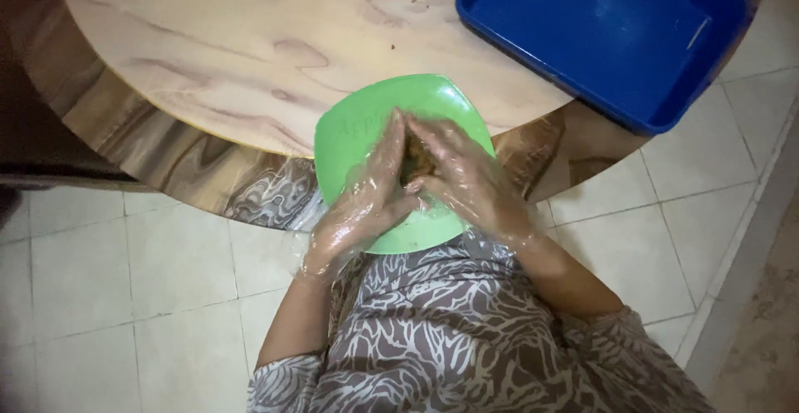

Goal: Kneading and shaping a small piece of brown dough on a green plate.

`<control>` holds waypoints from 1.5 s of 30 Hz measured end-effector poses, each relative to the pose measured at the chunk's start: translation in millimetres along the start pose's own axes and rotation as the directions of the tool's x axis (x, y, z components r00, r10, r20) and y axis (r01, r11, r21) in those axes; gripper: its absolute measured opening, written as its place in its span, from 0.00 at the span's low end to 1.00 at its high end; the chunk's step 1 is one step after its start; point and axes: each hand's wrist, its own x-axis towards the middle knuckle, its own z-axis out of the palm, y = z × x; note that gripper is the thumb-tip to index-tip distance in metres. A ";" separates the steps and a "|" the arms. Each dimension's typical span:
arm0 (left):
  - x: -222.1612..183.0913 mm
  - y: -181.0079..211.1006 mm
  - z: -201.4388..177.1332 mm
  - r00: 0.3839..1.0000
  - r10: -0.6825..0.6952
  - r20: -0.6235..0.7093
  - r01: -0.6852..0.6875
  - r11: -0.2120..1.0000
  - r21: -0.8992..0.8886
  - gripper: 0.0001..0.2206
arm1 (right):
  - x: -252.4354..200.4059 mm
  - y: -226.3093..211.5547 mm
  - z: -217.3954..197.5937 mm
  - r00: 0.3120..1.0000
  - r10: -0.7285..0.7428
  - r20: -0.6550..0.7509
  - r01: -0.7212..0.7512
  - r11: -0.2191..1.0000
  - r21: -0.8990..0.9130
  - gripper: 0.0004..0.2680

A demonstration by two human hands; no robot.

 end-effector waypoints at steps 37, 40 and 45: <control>-27.4 -87.9 6.3 0.963 -0.125 -0.241 0.240 0.804 0.544 0.17 | 1.4 65.0 -26.6 0.933 0.286 0.217 -0.188 0.905 -0.382 0.07; -26.1 -81.8 5.3 0.955 -0.149 -0.256 0.266 0.813 0.518 0.16 | 0.4 60.1 -21.5 0.945 0.265 0.193 -0.190 0.922 -0.336 0.10; -19.8 -57.6 -7.0 0.938 -0.257 -0.234 0.340 0.816 0.468 0.18 | 22.4 14.2 -30.8 0.910 0.366 0.195 -0.288 0.896 -0.338 0.11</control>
